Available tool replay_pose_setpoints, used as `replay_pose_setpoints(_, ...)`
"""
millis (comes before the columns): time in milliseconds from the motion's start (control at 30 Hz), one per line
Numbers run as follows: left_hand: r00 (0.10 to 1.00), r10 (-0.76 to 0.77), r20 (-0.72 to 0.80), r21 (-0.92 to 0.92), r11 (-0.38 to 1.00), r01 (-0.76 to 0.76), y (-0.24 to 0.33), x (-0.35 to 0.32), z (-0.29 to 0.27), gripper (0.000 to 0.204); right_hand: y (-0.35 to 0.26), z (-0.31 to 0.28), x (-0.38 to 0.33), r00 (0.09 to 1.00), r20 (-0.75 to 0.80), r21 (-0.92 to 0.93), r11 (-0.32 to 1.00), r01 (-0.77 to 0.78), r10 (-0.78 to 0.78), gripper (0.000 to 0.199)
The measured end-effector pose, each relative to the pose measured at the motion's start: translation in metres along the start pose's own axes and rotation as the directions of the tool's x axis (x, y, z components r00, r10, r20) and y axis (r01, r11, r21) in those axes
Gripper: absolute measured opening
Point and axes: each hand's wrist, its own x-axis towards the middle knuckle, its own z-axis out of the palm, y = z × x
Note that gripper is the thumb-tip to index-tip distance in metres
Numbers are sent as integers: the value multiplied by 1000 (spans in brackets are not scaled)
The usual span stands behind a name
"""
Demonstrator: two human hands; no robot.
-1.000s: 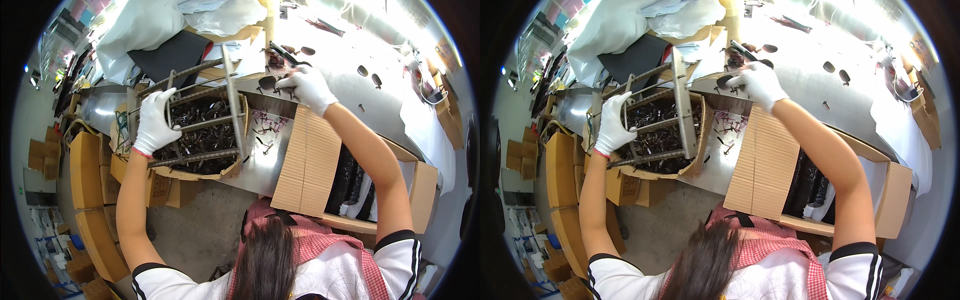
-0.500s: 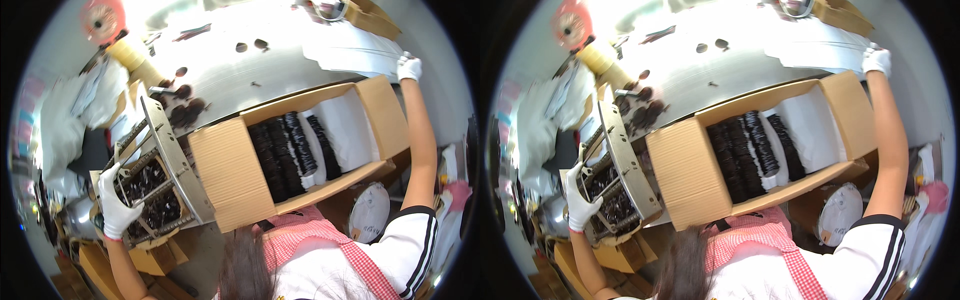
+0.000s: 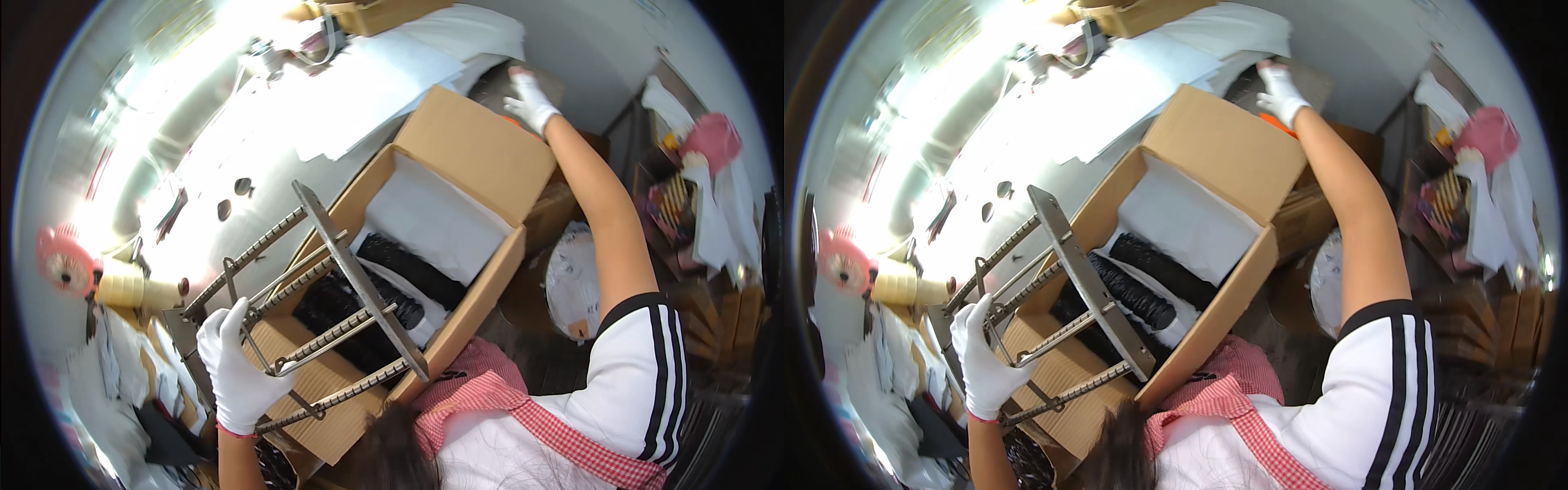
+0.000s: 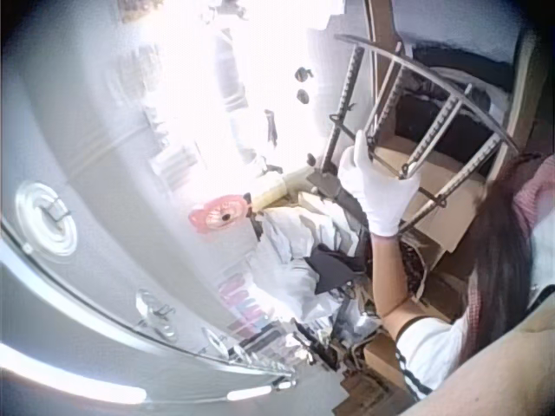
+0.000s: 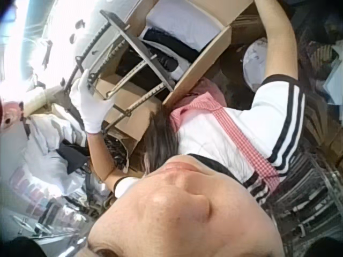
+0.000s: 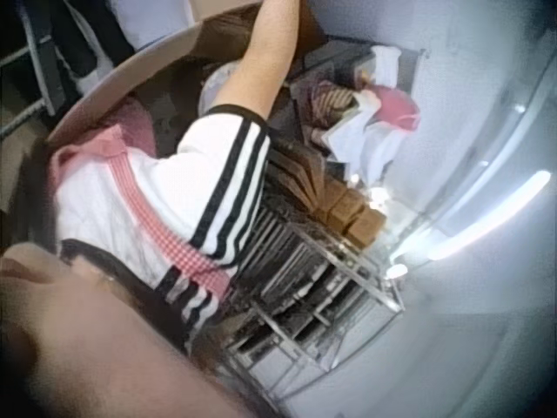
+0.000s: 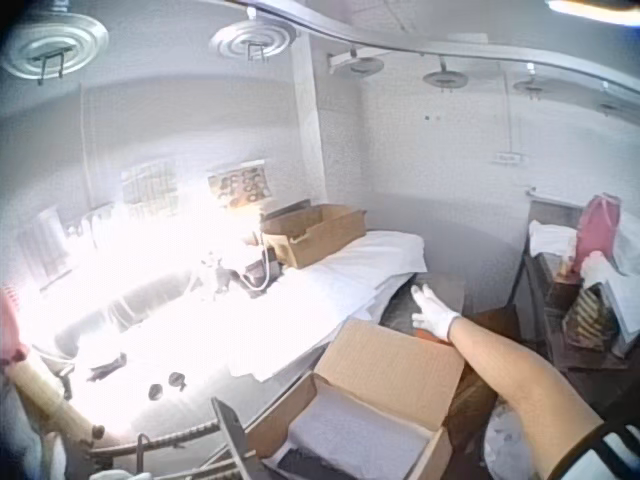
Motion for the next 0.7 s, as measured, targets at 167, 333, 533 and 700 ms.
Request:
replay_pose_setpoints(167, 971, 241, 11, -90, 967, -239, 32, 24, 29, 104, -38, 6, -139, 878, 375, -491, 740, 460, -298, 36)
replay_pose_setpoints(333, 888, 459, -29, -166, 874, -458, 91, 32, 58, 113, -54, 26, -357, 254, 799, -372, -117, 921, -545, 67)
replay_pose_setpoints(533, 428, 873, -235, -233, 377, -896, 199, -20, 61, 108, -18, 39, -548, 835, 459, -880, -26, 474, -302, 58)
replay_pose_setpoints(700, 10, 961, -278, -591, -163, -790, 240, -61, 25, 94, -4, -17, -690, 873, 23, -976, 177, 124, -486, 51)
